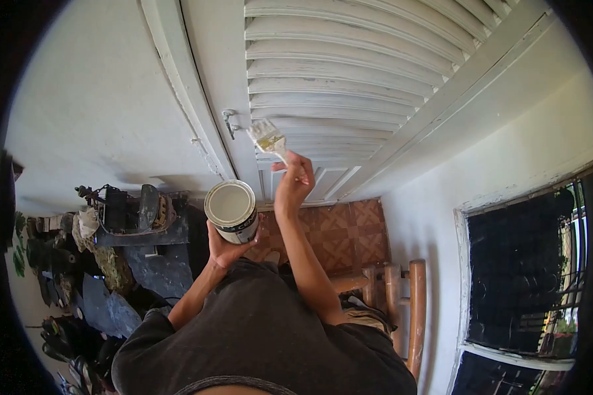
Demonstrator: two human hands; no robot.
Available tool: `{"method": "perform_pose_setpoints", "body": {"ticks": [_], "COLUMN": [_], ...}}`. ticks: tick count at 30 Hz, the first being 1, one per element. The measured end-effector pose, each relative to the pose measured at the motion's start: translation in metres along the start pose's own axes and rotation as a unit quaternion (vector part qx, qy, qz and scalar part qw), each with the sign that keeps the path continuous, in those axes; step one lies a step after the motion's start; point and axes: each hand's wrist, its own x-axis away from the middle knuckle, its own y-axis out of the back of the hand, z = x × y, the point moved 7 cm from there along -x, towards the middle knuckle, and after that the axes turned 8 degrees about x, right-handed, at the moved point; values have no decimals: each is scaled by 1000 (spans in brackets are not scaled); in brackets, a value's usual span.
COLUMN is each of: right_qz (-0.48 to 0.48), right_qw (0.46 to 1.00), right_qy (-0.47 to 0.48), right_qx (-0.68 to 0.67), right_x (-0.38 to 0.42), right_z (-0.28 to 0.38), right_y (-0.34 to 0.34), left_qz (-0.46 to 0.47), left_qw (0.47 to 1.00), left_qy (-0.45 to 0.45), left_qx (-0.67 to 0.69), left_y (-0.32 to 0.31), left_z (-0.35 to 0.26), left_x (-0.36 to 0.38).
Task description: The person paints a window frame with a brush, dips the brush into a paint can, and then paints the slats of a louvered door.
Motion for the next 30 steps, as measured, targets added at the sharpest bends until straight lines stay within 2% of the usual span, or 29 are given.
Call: {"method": "perform_pose_setpoints", "body": {"ticks": [2,4,6,8,10,13,19,22,25,30], "right_qz": [-36,-75,-138,-202,-266,-301,-279,-230,-212,-177], "right_qw": [999,997,986,973,954,944,955,961,959,952], "right_qy": [-27,7,80,104,106,93,-9,-16,-11,84], "right_qx": [6,3,35,40,86,95,102,150,186,236], "right_x": [-17,-41,-73,-96,-101,-86,-27,-3,9,3], "right_z": [4,9,8,17,31,54,24,3,10,62], "right_y": [15,37,74,114,152,180,208,214,211,194], "left_qz": [-5,-12,-13,-11,-9,-27,2,11,-7,23], "left_qw": [1000,1000,1000,1000,999,998,1000,999,998,997], "left_qy": [0,0,-1,2,11,4,29,43,54,68], "left_qx": [1,13,15,22,36,49,10,8,20,-22], "left_y": [2,4,2,-1,-4,0,2,-10,-4,-4], "left_z": [0,-2,-2,-3,-4,-7,-6,2,4,10], "left_x": [1,1,1,1,1,-2,-14,-18,-25,-35]}}
